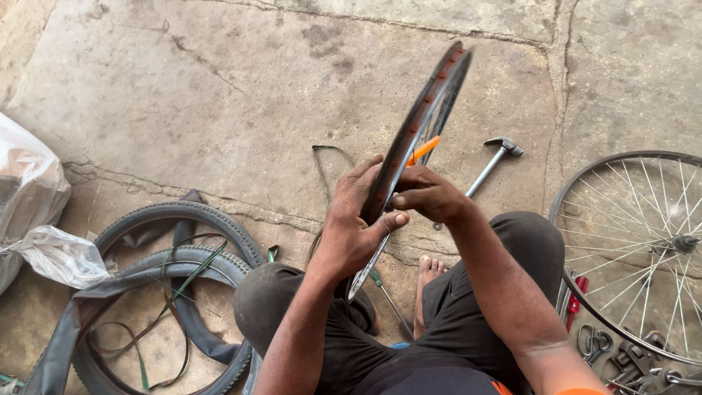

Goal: The person sits on the ground and uses a small orange tool to repeatedly scrape or clean the inner rim of a bicycle wheel. They rotate the wheel to access different sections of the rim while holding it steady with their other hand.

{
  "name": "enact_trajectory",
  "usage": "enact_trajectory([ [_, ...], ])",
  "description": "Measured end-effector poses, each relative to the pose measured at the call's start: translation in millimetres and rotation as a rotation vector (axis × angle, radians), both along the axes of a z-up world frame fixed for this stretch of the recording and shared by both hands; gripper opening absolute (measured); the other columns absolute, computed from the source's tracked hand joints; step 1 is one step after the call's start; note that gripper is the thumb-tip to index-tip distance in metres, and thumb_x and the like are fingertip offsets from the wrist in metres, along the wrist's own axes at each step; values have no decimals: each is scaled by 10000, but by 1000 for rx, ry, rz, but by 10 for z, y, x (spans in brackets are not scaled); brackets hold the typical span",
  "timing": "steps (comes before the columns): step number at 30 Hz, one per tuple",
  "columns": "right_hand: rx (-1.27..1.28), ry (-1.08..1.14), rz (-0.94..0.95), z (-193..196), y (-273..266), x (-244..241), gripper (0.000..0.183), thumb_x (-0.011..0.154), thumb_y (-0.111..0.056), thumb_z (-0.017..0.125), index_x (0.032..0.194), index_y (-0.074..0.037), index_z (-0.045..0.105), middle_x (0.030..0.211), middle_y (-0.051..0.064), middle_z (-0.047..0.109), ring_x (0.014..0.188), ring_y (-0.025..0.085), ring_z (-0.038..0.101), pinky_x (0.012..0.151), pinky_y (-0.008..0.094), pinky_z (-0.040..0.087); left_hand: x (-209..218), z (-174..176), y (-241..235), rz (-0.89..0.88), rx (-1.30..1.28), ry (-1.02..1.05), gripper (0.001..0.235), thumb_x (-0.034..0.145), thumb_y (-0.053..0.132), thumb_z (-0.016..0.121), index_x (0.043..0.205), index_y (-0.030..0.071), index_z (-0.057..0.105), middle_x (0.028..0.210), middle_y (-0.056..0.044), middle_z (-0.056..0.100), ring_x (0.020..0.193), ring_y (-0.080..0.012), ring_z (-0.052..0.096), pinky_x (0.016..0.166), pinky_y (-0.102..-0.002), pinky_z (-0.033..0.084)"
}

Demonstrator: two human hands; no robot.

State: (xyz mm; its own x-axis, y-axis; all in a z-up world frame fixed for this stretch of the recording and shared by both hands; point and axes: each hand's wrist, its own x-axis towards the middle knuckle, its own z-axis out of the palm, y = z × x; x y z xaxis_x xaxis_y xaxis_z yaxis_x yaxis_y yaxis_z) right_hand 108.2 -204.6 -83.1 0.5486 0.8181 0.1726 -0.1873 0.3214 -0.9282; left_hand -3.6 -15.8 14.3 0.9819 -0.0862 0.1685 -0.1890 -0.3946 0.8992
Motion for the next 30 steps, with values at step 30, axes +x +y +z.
enact_trajectory([
  [30,-514,-894,-695,-130,448,-465,253,923,-187,763,1018,-14,605,825,101,649,745,226,690,648,370,591,-51,-90,-78,113,-25,-33,824,884,471,780,1533,57,485,1617,-207,440,1518,-388,403,1209,-525,397],
])
